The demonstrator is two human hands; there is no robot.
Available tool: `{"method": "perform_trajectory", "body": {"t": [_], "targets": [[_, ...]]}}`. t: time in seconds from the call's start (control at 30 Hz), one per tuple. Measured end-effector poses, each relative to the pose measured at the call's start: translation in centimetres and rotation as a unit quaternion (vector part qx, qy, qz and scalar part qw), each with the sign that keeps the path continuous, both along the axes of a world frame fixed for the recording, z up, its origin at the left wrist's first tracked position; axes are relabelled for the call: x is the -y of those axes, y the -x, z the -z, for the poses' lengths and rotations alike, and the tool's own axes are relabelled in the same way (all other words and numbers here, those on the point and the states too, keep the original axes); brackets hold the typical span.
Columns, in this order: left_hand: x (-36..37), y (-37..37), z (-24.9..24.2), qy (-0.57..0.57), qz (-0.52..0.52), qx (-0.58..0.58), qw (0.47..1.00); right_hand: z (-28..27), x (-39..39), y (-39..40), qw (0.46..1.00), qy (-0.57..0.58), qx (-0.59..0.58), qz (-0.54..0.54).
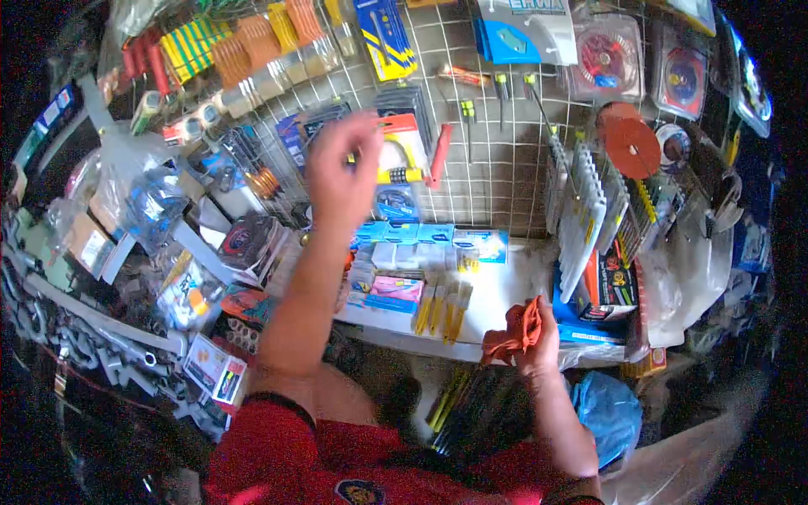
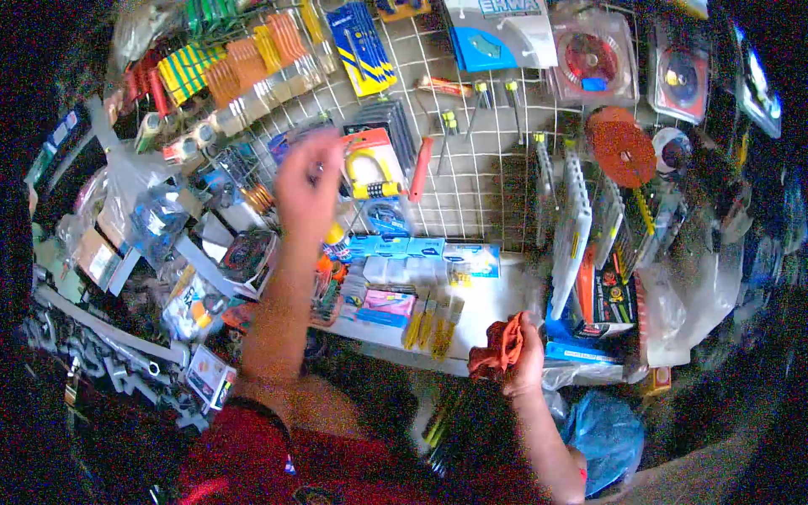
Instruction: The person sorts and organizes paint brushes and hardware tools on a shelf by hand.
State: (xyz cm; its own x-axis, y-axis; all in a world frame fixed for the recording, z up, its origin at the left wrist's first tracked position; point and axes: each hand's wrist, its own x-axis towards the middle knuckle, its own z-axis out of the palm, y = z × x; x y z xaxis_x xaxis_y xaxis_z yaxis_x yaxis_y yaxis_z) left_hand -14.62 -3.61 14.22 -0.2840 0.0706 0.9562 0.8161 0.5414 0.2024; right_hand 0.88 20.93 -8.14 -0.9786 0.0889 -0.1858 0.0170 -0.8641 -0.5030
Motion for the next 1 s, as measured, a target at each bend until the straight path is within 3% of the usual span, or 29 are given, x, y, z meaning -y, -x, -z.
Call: {"method": "perform_trajectory", "body": {"t": [0.03,0.1,0.2,0.27,0.37,0.73,0.8,0.83,0.87,0.9,0.93,1.0], "targets": [[-0.6,1.3,-2.9,-0.09,0.094,0.076,0.989,1.8,-0.2,1.0,0.999,0.01,0.029,0.021],[0.1,8.0,-7.6,-0.102,0.069,0.012,0.992,3.7,-0.7,1.5,0.999,0.039,0.02,0.024],[-0.5,12.0,-13.0,-0.081,0.006,0.023,0.996,4.9,-1.5,1.7,0.997,0.076,0.012,0.032],[-0.2,15.7,-14.3,-0.04,-0.153,-0.03,0.987,4.5,-2.0,1.3,0.998,0.064,-0.02,0.018],[0.2,18.0,-15.5,-0.029,-0.218,-0.011,0.975,3.8,-2.3,1.2,0.997,0.056,-0.045,0.005],[1.3,17.1,-16.6,-0.032,-0.262,0.022,0.964,3.6,-3.4,1.5,0.998,0.059,-0.012,0.011],[3.0,18.0,-17.5,0.065,-0.231,0.118,0.964,3.8,-3.5,1.6,0.997,0.074,-0.024,-0.002],[4.6,21.2,-17.8,0.044,-0.109,0.204,0.972,4.1,-3.6,1.6,0.997,0.066,-0.041,-0.022],[4.5,20.3,-17.7,0.041,-0.112,0.205,0.971,4.0,-3.3,1.6,0.997,0.064,-0.04,-0.026],[4.0,19.1,-17.6,-0.069,0.065,0.276,0.956,3.7,-3.0,1.7,0.998,0.062,-0.012,-0.003],[3.7,17.7,-17.5,-0.176,0.24,0.332,0.895,3.5,-2.7,1.7,0.998,0.06,0.016,0.021],[4.6,18.2,-18.3,-0.178,0.283,0.378,0.863,3.4,-2.7,1.8,0.998,0.058,0.024,0.016]]}}
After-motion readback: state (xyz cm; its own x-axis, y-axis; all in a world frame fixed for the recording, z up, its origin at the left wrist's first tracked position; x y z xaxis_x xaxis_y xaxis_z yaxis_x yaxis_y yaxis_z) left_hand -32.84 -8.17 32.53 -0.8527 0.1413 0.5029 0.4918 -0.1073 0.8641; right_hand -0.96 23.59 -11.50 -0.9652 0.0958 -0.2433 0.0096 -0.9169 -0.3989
